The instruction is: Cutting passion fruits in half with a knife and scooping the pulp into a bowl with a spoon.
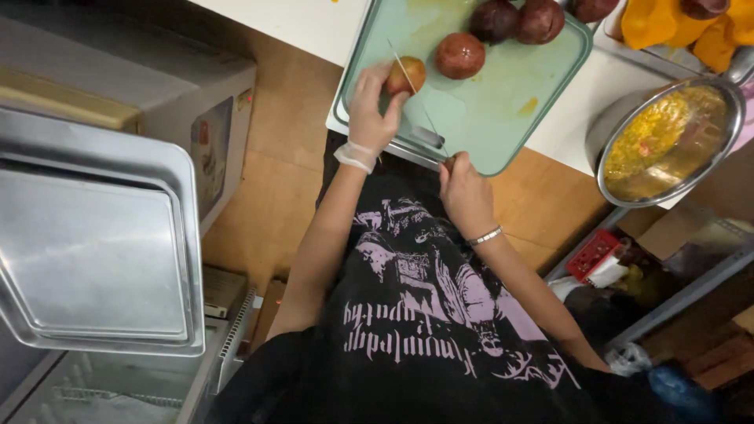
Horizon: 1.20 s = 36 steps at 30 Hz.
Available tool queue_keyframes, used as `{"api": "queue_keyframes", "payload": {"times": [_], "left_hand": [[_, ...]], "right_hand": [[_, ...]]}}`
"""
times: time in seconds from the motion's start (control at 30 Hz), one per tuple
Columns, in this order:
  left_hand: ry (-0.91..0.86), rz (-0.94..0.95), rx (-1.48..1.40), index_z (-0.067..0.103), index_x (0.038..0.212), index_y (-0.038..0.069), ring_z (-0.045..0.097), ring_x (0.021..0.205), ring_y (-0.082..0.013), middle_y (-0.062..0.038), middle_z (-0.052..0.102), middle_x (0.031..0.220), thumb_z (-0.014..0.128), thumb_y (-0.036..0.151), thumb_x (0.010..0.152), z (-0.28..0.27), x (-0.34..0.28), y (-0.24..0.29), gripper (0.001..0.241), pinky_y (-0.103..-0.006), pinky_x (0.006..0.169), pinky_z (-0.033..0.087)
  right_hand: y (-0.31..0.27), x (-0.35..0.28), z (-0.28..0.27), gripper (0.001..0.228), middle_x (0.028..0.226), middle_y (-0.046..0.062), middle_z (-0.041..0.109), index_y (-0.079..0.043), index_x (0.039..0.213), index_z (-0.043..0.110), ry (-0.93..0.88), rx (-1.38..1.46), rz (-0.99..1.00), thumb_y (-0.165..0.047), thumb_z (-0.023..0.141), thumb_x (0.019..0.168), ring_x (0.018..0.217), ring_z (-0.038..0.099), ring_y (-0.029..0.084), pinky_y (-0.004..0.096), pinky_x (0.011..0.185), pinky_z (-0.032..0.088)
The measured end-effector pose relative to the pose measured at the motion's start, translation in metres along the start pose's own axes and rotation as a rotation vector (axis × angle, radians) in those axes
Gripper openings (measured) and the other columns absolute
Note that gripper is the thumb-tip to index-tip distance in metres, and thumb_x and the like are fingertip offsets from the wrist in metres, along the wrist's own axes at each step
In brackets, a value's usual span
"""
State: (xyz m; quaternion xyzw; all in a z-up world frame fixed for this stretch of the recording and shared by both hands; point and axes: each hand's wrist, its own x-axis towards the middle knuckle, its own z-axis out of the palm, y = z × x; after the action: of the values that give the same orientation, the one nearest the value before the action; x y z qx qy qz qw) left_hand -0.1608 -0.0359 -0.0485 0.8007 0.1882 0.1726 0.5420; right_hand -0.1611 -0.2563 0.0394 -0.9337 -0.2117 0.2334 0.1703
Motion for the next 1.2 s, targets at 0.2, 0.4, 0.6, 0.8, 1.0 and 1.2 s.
{"api": "queue_keyframes", "payload": {"times": [0.2, 0.4, 0.6, 0.8, 1.0, 1.2], "left_hand": [[-0.035, 0.02, 0.049, 0.057, 0.133, 0.002, 0.058, 0.124, -0.0422, -0.02, 0.061, 0.132, 0.077, 0.007, 0.09, 0.005, -0.007, -0.001, 0.047, -0.0454, 0.109, 0.048], [-0.064, 0.069, 0.033, 0.054, 0.134, 0.001, 0.054, 0.13, -0.0432, -0.021, 0.059, 0.136, 0.075, 0.006, 0.092, 0.009, -0.013, -0.014, 0.047, -0.0462, 0.114, 0.045], [-0.049, 0.044, -0.007, 0.052, 0.136, 0.001, 0.055, 0.13, -0.0418, -0.021, 0.057, 0.137, 0.076, 0.007, 0.093, 0.009, -0.008, -0.012, 0.049, -0.0451, 0.114, 0.046], [-0.109, 0.046, 0.009, 0.05, 0.138, 0.001, 0.053, 0.134, -0.0414, -0.022, 0.054, 0.14, 0.077, 0.009, 0.094, 0.004, -0.007, -0.005, 0.053, -0.0451, 0.117, 0.044], [-0.191, 0.134, 0.115, 0.047, 0.144, 0.004, 0.048, 0.133, -0.0435, -0.024, 0.049, 0.143, 0.083, 0.019, 0.086, -0.009, 0.013, 0.022, 0.07, -0.0485, 0.114, 0.04], [-0.254, 0.127, 0.181, 0.053, 0.145, 0.013, 0.054, 0.134, -0.0405, -0.016, 0.053, 0.145, 0.084, 0.018, 0.089, -0.001, 0.037, 0.002, 0.064, -0.0462, 0.116, 0.045]], "right_hand": [[-0.029, 0.024, -0.018, 0.027, 0.08, 0.022, 0.07, 0.0, 0.106, 0.051, -0.006, -0.064, 0.016, -0.024, 0.062, 0.105, 0.069, 0.068, 0.045, 0.054, 0.06, 0.053], [-0.028, 0.047, 0.013, 0.03, 0.078, 0.024, 0.07, 0.002, 0.108, 0.051, 0.055, -0.038, -0.011, -0.026, 0.062, 0.105, 0.068, 0.068, 0.046, 0.055, 0.057, 0.052], [0.004, 0.01, 0.022, 0.03, 0.078, 0.025, 0.069, 0.003, 0.108, 0.05, 0.017, -0.071, -0.003, -0.026, 0.059, 0.105, 0.067, 0.068, 0.045, 0.053, 0.057, 0.054], [-0.018, 0.024, 0.011, 0.028, 0.076, 0.025, 0.069, 0.001, 0.106, 0.05, -0.033, -0.023, 0.072, -0.026, 0.06, 0.107, 0.07, 0.068, 0.046, 0.055, 0.061, 0.054], [-0.007, -0.002, -0.038, 0.021, 0.079, 0.023, 0.068, -0.001, 0.109, 0.056, 0.098, 0.2, 0.035, -0.019, 0.065, 0.103, 0.072, 0.067, 0.045, 0.052, 0.062, 0.052], [0.034, -0.035, -0.054, 0.015, 0.082, 0.019, 0.065, 0.0, 0.112, 0.06, 0.382, 0.329, 0.169, -0.014, 0.062, 0.105, 0.069, 0.066, 0.036, 0.044, 0.061, 0.05]]}}
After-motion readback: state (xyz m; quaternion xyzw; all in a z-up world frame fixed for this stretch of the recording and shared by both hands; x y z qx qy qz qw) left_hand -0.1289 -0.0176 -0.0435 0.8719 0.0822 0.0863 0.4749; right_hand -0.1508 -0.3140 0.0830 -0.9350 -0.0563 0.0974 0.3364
